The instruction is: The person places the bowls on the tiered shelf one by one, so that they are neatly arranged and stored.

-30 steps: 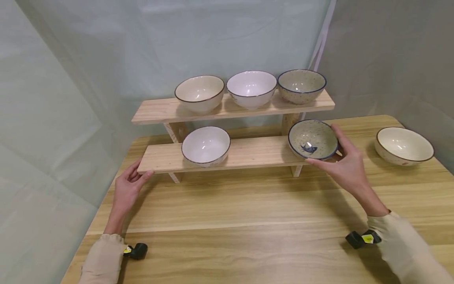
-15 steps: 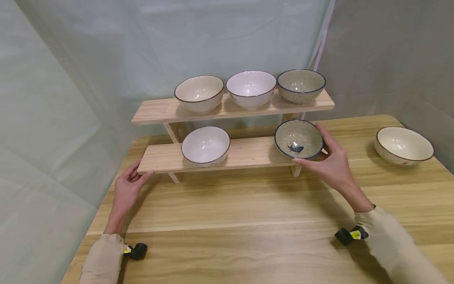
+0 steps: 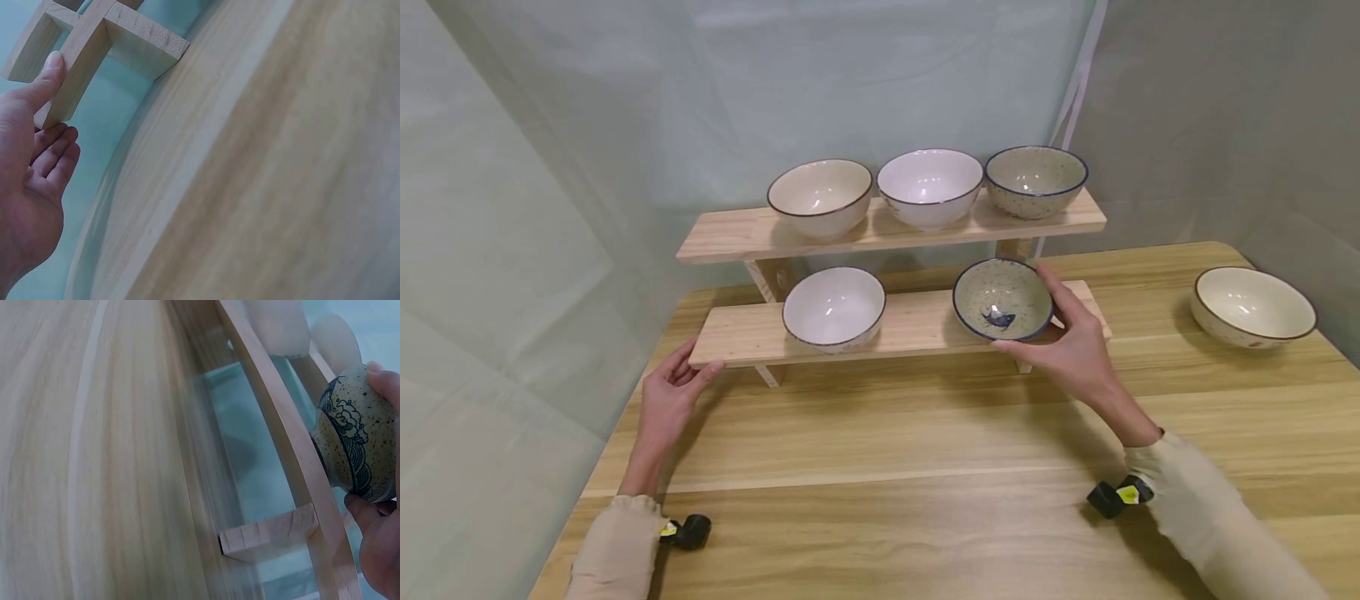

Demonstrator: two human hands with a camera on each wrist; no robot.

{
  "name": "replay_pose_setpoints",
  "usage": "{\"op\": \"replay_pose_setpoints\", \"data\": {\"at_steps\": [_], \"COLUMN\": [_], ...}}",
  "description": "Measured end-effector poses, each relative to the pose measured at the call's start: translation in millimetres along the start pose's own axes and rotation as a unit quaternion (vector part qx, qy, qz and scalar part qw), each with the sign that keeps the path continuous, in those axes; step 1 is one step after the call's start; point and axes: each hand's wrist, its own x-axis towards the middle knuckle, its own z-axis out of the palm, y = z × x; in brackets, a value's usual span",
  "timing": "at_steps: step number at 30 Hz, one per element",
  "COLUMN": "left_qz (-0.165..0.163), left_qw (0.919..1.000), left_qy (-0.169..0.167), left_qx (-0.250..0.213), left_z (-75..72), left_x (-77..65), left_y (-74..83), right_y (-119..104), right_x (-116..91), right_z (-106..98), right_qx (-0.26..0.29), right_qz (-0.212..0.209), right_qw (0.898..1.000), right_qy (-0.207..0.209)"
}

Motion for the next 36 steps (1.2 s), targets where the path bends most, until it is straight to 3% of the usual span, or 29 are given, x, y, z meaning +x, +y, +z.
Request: {"op": "replay_pose_setpoints", "data": {"at_steps": [10,25,36], "left_qz": [-0.003,0.009,0.002], "left_qw": [1.0000,0.9998,0.9999], "left_qy": [0.001,-0.001,0.001], "left_qx": [0.000,0.019,0.014], "left_z": [0.1,0.5,0.6], "left_x": [-1.2,-1.8,-3.5], "left_y": [1.2,0.9,4.1], "right_y": [-1.2,-4.8,-3.4], "right_x": [1.8,2.8,3.2], "right_z": [13.0,27.7,37.4], "right_qx": [0.017,-0.003,0.017], "right_qz": [-0.005,0.031,0.017], "right_qw": [1.000,0.999,0.999], "right_qy": [-0.014,-0.034,-0.033]}}
